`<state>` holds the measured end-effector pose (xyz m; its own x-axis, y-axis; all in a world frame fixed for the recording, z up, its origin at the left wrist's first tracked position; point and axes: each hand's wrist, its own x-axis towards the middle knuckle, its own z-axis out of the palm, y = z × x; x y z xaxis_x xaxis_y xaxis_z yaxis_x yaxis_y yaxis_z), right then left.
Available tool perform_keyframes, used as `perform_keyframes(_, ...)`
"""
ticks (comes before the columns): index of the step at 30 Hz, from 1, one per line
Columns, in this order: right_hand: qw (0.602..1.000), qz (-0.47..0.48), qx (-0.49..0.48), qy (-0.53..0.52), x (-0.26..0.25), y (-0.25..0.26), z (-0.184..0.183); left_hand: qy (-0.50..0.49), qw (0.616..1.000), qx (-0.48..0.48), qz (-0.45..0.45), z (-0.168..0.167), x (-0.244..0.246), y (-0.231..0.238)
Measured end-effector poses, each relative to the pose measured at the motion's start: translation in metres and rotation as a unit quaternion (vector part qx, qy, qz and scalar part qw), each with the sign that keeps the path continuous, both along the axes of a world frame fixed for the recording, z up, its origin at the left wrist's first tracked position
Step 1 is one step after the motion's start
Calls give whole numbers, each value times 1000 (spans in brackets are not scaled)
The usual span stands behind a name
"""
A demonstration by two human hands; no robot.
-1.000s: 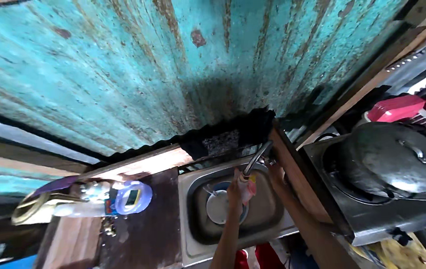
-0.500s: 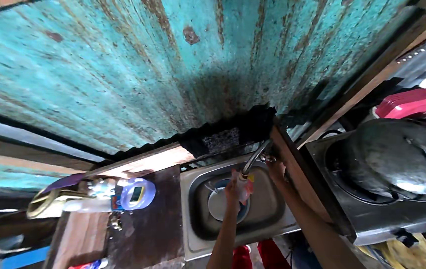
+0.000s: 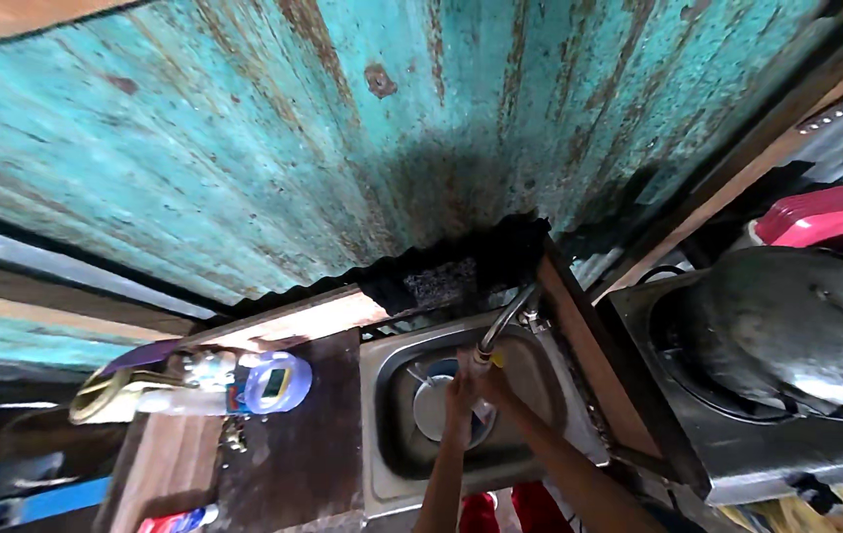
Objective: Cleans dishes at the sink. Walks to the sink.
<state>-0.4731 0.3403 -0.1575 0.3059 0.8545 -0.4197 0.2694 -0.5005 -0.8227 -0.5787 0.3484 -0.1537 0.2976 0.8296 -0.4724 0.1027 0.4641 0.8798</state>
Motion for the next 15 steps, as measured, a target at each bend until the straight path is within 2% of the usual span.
perform_keyframes(3,992,-10,-10,122,8,13,-16,10,1000,-12,-14,12,-19,-4)
perform_keyframes(6,992,30,34,116,20,24,-49,18,999,-27,31,9,-26,-10)
perform_keyframes(7,993,25,44,107,18,23,-42,18,998,-36,50,4,-27,-13)
perform_keyframes(9,998,-2,39,52,7,15,-8,-1,993,-101,61,-3,-24,-10)
perform_keyframes(10,999,14,35,-4,-1,6,12,-10,986,-158,50,-4,-21,-6)
perform_keyframes(12,978,118,94,-142,-12,-18,26,-50,968,-245,26,-6,-17,6)
perform_keyframes(13,959,157,139,-192,-13,-29,25,-49,967,-250,24,-2,-15,11)
perform_keyframes(14,947,195,138,-216,-8,-35,23,-37,972,-229,19,1,-12,17)
perform_keyframes(15,945,233,84,-213,2,-35,22,-33,980,-196,15,0,-10,22)
